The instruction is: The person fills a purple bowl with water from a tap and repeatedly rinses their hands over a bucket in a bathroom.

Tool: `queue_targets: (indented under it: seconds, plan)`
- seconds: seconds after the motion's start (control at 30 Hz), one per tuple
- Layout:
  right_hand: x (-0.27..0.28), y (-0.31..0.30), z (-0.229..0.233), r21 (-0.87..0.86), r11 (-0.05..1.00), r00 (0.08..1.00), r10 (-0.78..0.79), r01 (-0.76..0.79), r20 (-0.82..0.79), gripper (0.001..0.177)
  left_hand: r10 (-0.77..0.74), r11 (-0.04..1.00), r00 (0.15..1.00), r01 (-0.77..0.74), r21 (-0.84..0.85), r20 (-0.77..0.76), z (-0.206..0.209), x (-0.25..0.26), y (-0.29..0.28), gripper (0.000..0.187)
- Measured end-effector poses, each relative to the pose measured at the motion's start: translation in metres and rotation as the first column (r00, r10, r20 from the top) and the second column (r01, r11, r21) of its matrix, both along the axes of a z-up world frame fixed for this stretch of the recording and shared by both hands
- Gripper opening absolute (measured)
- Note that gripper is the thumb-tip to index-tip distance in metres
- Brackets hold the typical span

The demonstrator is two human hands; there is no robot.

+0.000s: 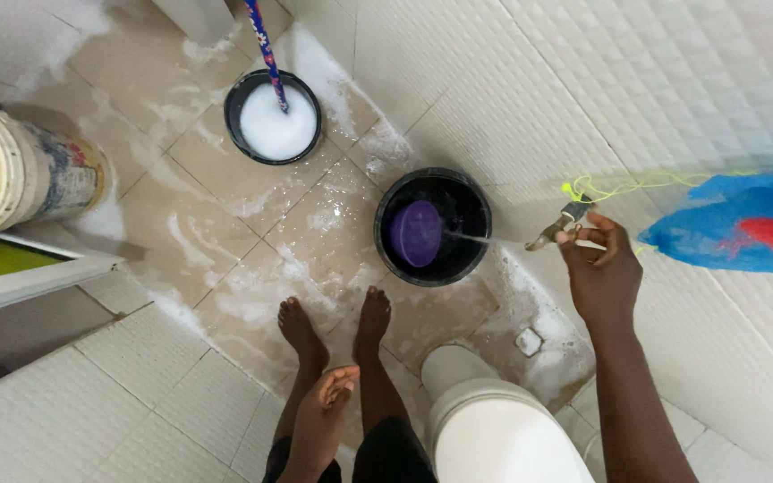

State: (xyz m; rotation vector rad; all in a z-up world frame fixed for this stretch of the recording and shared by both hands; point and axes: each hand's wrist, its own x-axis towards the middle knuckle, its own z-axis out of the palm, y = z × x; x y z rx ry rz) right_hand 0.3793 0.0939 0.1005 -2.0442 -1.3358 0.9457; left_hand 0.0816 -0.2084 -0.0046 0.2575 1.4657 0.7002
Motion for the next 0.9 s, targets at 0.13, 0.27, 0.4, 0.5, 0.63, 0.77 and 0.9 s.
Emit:
queue_targets:
  seconds: [0.13,0.27,0.4,0.5,0.63,0.77,0.9]
  plan:
    - [0.002,-0.005,0.007,0.081,0.935,0.897,0.302,-0.344,0.322,0.033,-0.011,0.999,1.000,0.011,-0.031,-0.012,-0.007,0.002,-0.001,0.037]
    - [0.012,-0.002,-0.007,0.079,0.891,0.778,0.343,-0.447,0.526,0.033,-0.019,1.000,0.999,0.018,-0.025,-0.040,-0.007,0.003,-0.004,0.034]
    - [0.007,0.002,-0.007,0.166,0.872,0.835,0.362,-0.461,0.415,0.032,0.044,0.997,0.999,-0.043,0.064,-0.011,-0.011,0.010,-0.009,0.034]
    - [-0.004,-0.002,0.001,-0.030,0.999,0.994,0.040,-0.037,0.097,0.036,0.024,0.993,1.000,-0.024,0.117,0.004,-0.010,0.008,-0.012,0.036]
    - [0.005,-0.007,0.002,0.097,0.929,0.890,0.307,-0.357,0.338,0.035,0.006,1.000,1.000,-0.006,0.019,-0.005,-0.004,0.007,-0.004,0.036]
    - [0.010,-0.005,-0.007,0.179,0.810,0.691,0.336,-0.559,0.640,0.028,0.004,1.000,1.000,-0.004,0.024,-0.011,0.002,0.005,0.002,0.036]
    - [0.004,-0.004,-0.005,0.144,0.966,0.976,0.210,-0.215,0.048,0.019,-0.004,0.998,1.000,0.004,-0.064,0.007,0.006,0.004,0.007,0.037]
